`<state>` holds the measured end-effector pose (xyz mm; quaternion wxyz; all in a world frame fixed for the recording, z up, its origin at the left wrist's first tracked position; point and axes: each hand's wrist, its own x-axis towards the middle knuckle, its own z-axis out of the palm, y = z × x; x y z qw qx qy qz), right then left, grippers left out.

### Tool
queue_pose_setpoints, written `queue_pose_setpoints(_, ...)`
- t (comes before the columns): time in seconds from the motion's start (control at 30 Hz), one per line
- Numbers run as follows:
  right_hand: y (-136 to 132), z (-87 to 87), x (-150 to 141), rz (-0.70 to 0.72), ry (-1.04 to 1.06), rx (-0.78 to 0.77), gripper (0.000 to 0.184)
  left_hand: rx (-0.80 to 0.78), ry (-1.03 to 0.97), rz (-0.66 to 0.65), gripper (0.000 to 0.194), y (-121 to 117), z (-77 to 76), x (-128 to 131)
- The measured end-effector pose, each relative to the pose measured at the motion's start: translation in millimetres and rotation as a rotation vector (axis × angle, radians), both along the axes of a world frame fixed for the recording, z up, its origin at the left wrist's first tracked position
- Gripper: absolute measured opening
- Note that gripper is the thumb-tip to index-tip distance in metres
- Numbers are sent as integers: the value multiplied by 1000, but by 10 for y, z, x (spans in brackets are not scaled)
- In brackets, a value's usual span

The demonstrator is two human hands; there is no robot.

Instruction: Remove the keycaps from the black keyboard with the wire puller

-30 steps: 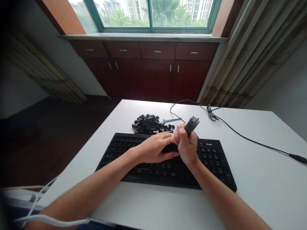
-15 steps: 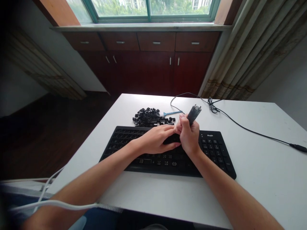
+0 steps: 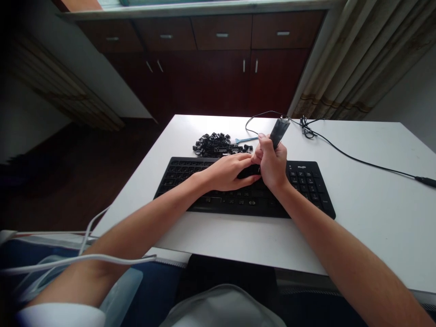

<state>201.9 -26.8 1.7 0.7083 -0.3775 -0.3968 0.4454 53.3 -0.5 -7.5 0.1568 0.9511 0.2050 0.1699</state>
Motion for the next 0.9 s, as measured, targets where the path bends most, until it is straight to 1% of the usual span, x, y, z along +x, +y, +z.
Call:
queue_pose_setpoints(0.33, 18, -43, 15, -5, -40, 28, 45, 81, -3, 26, 38, -26, -31, 24)
queue_pose_setpoints(0.5, 32, -50, 7, -13, -10, 39, 44, 139, -14, 44, 37, -45, -37, 20)
queue_pose_setpoints(0.63, 33, -55, 1, -2, 17, 36, 44, 240, -32, 54, 34, -58, -28, 18)
queue_pose_setpoints(0.7, 27, -51, -3, -17, 16, 33, 44, 307, -45, 74, 33, -62, 17, 24)
queue_pose_setpoints(0.8, 17, -47, -5, -40, -17, 16, 44, 380, -46, 100, 32, -130, 177, 8)
queue_pose_setpoints(0.87, 17, -50, -2, -46, -23, 8, 44, 404, -24, 50, 31, -273, 315, -59)
queue_pose_setpoints(0.9, 20, -53, 1, -44, -16, 10, 44, 417, -2, -26, 33, -385, 375, -118)
